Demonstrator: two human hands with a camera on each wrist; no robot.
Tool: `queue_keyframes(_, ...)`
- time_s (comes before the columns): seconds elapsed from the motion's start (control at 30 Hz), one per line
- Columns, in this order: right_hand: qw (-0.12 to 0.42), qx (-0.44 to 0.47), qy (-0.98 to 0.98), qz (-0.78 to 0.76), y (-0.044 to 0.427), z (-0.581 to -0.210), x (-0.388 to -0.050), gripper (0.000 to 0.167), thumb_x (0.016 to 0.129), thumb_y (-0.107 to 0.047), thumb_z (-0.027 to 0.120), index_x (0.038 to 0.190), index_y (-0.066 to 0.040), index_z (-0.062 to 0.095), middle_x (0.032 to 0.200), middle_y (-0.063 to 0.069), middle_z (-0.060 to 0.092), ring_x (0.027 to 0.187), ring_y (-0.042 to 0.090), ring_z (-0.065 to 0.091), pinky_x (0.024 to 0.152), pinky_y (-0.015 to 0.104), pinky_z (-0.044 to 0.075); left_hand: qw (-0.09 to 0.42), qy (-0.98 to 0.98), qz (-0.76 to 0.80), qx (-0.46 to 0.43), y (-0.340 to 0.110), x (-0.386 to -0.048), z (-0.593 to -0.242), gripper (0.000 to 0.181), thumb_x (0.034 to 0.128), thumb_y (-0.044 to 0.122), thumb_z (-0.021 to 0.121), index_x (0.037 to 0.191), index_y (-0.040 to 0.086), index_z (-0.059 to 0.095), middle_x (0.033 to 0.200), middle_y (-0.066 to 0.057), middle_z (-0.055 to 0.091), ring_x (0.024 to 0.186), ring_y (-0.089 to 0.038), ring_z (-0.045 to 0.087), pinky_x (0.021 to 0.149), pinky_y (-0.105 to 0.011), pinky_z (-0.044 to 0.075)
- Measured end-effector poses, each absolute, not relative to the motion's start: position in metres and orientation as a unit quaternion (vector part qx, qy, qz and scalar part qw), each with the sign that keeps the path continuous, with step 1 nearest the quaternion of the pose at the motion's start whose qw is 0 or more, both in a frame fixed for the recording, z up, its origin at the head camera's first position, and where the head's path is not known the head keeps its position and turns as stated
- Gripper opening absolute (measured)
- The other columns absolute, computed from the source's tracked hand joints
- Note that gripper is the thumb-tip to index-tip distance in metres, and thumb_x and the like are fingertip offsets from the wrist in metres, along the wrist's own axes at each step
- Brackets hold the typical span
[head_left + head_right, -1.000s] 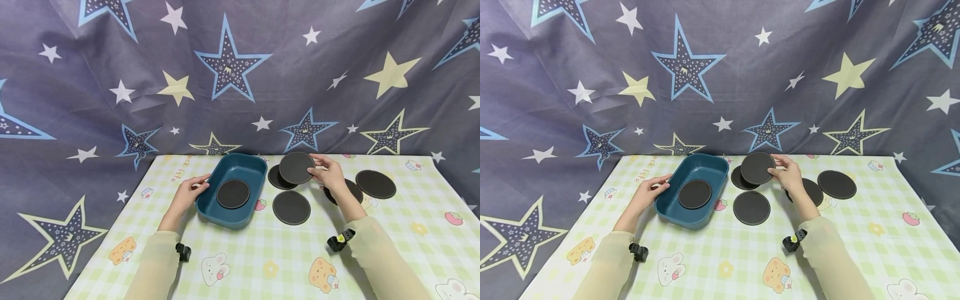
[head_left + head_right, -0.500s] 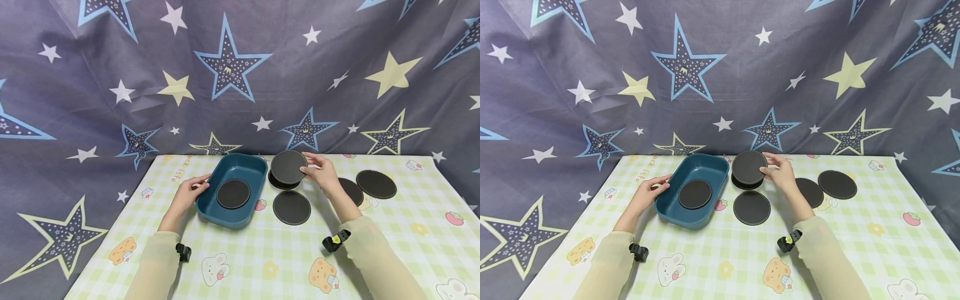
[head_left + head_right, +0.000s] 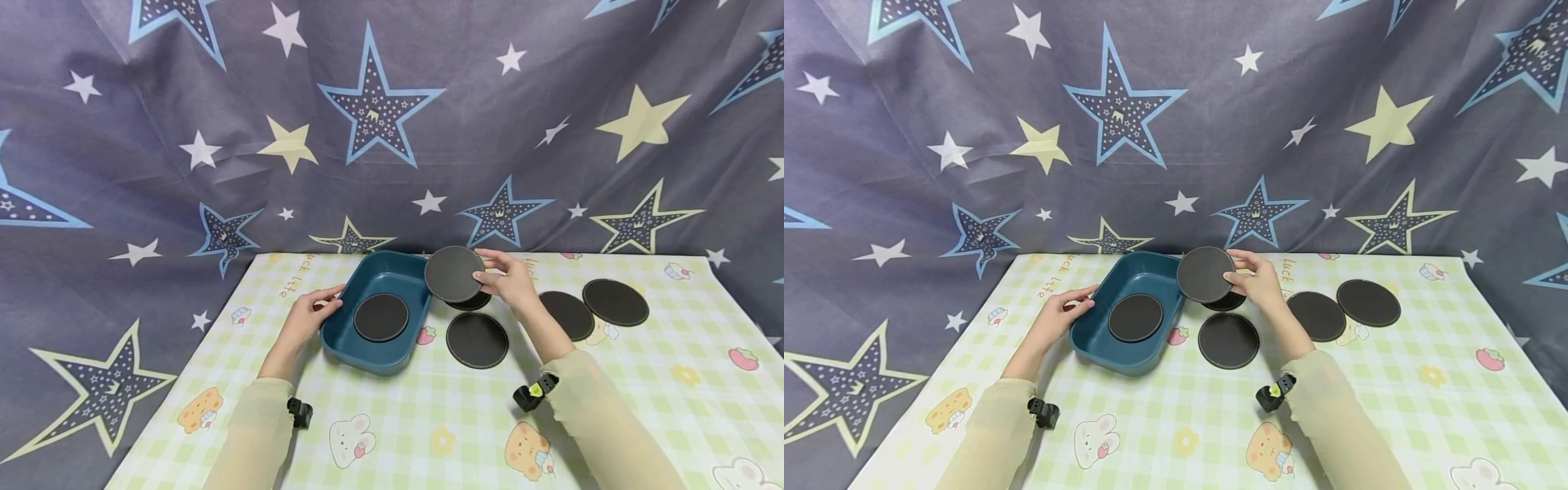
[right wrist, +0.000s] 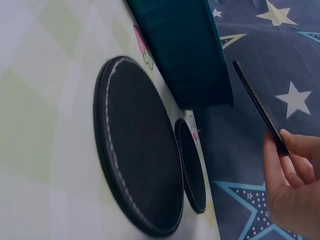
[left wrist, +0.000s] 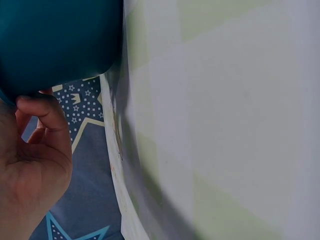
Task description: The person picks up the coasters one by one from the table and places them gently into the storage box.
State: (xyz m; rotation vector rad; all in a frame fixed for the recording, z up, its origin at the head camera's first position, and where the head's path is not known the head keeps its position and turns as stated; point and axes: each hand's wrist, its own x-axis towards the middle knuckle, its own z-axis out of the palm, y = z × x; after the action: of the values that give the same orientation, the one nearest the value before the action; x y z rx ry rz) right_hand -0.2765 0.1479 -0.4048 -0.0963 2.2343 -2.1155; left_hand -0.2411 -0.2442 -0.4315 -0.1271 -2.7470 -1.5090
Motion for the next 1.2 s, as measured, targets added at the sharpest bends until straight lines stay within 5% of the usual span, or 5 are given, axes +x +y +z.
queue_keyframes(0.23,0.04,-0.047,0.717,-0.694,0.131,-0.405,-0.28,0.054,0.092,0.003,0.065,0.144,-0.001,0.05,0.103,-0.002,0.059,0.076,-0.003,0.067,0.074,0.02,0.058,0.003,-0.876,-0.481,-0.04,-0.245,-0.242,-0.433,0.038,0.0992,0.023,0.063,0.136,0.015,0.064,0.108,-0.015,0.063,0.067,-0.013,0.051,0.06,-0.024,0.041)
queue_keyframes(0.5,0.045,-0.067,0.705,-0.705,0.11,-0.4,-0.284,0.052,0.091,0.005,0.065,0.141,0.002,0.051,0.095,-0.009,0.066,0.074,0.0,0.069,0.071,0.021,0.058,0.003,-0.877,-0.48,-0.037,-0.245,-0.241,-0.433,0.037,0.0993,0.022,0.063,0.136,0.015,0.064,0.107,-0.014,0.063,0.066,-0.013,0.05,0.06,-0.024,0.041)
queue_keyframes(1.2,0.079,-0.078,0.742,-0.661,0.056,-0.395,-0.297,0.044,0.092,0.001,0.067,0.136,-0.007,0.06,0.122,0.022,0.064,0.076,0.006,0.067,0.071,0.024,0.058,0.014,-0.876,-0.48,-0.048,-0.244,-0.241,-0.433,0.037,0.0989,0.021,0.064,0.135,0.014,0.065,0.11,-0.016,0.066,0.071,-0.013,0.054,0.065,-0.022,0.043)
